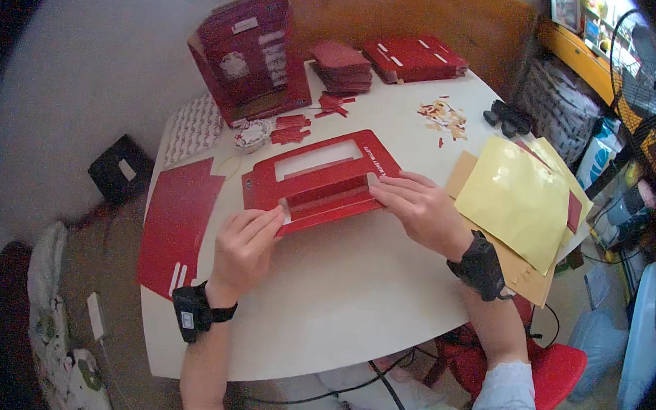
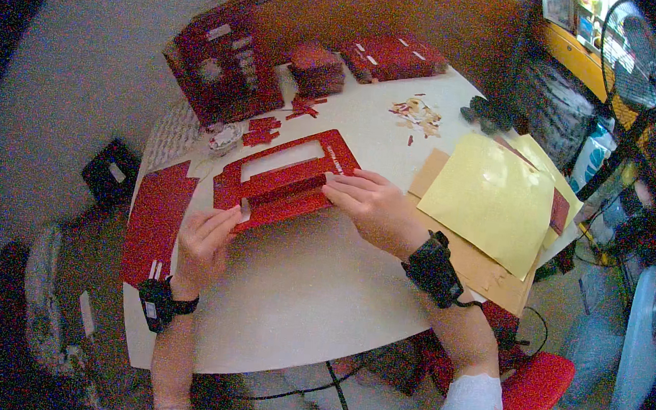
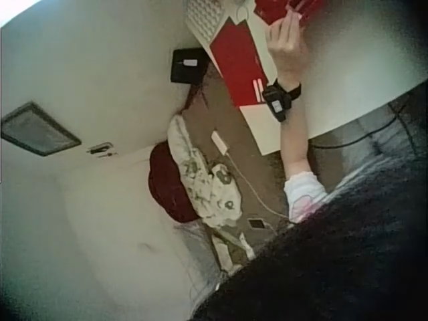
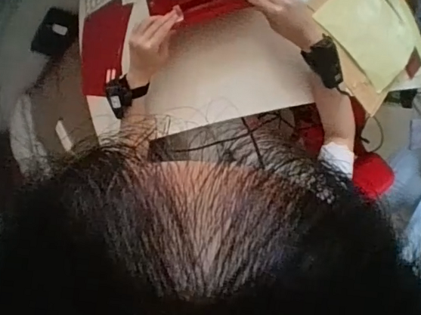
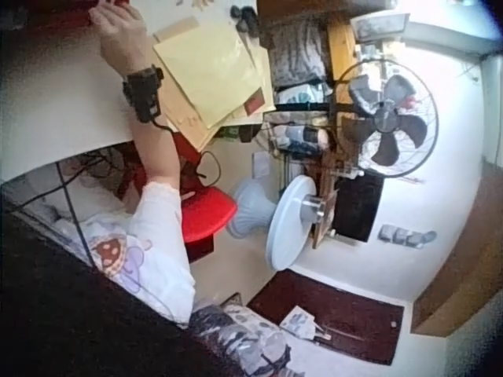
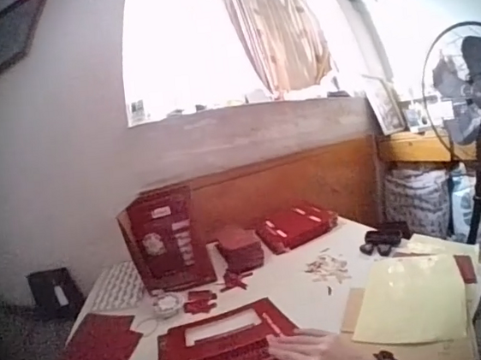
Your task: Folding and assembling cardboard packaging components at a table.
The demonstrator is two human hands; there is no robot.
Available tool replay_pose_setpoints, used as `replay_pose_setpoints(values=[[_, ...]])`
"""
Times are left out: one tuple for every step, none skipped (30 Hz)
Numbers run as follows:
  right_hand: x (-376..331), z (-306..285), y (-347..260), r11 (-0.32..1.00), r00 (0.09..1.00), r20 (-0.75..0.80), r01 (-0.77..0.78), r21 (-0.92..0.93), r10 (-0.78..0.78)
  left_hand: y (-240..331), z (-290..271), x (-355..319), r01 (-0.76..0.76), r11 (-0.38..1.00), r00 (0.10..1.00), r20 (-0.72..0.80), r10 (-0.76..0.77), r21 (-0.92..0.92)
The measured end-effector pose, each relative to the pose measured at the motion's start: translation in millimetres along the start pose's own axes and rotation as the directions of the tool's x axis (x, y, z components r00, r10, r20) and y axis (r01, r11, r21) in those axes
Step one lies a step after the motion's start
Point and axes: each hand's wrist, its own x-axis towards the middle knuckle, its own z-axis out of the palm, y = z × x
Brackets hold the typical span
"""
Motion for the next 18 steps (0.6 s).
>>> replay_pose_setpoints(values=[[-0.8, -1.3, 1.6, 1.0, 1.0, 0.008, 0.011, -0.009, -0.011, -1.0, -0.3, 0.4, -0.002, 1.0, 1.0, -0.005, 0.002, -0.018], [-0.5, -1.9, 2.2, 1.0, 1.0, 0.017, 0.021, -0.019, -0.021, -1.6, -0.7, 0.5, -0.005, 0.999, 1.0, -0.01, 0.005, -0.036], [-0.3, -2.7, 2.2, 0.999, 0.999, 0.023, 0.029, -0.021, -0.029, -1.6, -1.1, 0.6, 0.002, 0.999, 1.0, -0.017, -0.002, -0.036], [-0.6, -3.4, 2.0, 1.0, 1.0, 0.017, 0.006, -0.009, -0.005, -2.2, -2.2, 0.2, 0.019, 0.998, 1.0, 0.026, -0.018, -0.066], [-0.8, -4.4, 2.1, 1.0, 1.0, 0.012, -0.019, 0.002, 0.019, -3.2, -2.5, -0.3, 0.038, 0.995, 0.997, 0.069, -0.031, -0.095], [0.0, -5.4, 1.8, 1.0, 1.0, 0.017, -0.011, 0.001, 0.011, -5.5, -2.1, -2.0, 0.043, 0.995, 0.997, 0.064, -0.037, -0.094], [0.8, -6.9, 1.7, 1.0, 1.0, 0.021, -0.019, 0.022, 0.019, -8.3, -0.6, -3.8, 0.029, 0.995, 0.997, 0.068, -0.022, -0.098], [1.5, -8.4, 1.6, 0.999, 0.999, 0.024, -0.028, 0.044, 0.027, -9.5, 0.6, -5.1, 0.013, 0.995, 0.997, 0.072, -0.006, -0.102], [2.4, -9.2, 1.6, 0.999, 0.999, 0.027, -0.023, 0.043, 0.021, -9.9, 1.3, -5.9, 0.017, 0.995, 0.998, 0.068, -0.01, -0.101], [3.3, -9.9, 1.7, 0.998, 1.0, 0.02, -0.022, 0.052, 0.021, -10.0, 1.6, -6.7, 0.019, 0.997, 0.998, 0.058, -0.014, -0.079], [4.0, -10.4, 1.8, 0.998, 1.0, 0.013, -0.021, 0.063, 0.02, -10.2, 1.5, -7.2, 0.02, 0.998, 0.999, 0.048, -0.018, -0.056], [3.5, -10.2, 2.4, 0.998, 1.0, 0.014, -0.017, 0.062, 0.016, -9.2, 0.8, -6.3, 0.023, 0.998, 0.999, 0.045, -0.021, -0.056], [2.5, -9.6, 3.2, 0.997, 1.0, 0.001, -0.022, 0.073, 0.022, -7.2, -0.8, -3.9, 0.001, 0.999, 0.999, 0.041, 0.001, -0.05], [1.9, -9.3, 3.7, 0.996, 1.0, -0.012, -0.026, 0.084, 0.027, -5.8, -1.3, -2.2, -0.022, 0.999, 0.999, 0.037, 0.024, -0.045], [2.4, -9.3, 3.3, 0.996, 1.0, -0.012, -0.02, 0.086, 0.021, -5.1, -1.5, -1.8, -0.017, 0.999, 0.999, 0.035, 0.019, -0.041], [2.9, -9.3, 2.8, 0.996, 1.0, -0.01, -0.018, 0.082, 0.019, -4.6, -1.6, -1.7, -0.019, 0.999, 0.998, 0.052, 0.02, -0.026], [3.1, -9.2, 2.2, 0.997, 1.0, -0.008, -0.016, 0.078, 0.016, -4.2, -1.6, -1.5, -0.021, 1.0, 0.997, 0.069, 0.021, -0.012], [3.5, -9.7, 1.8, 0.997, 1.0, -0.009, -0.007, 0.081, 0.007, -4.0, -2.2, -1.1, -0.015, 1.0, 0.998, 0.066, 0.015, -0.005]])
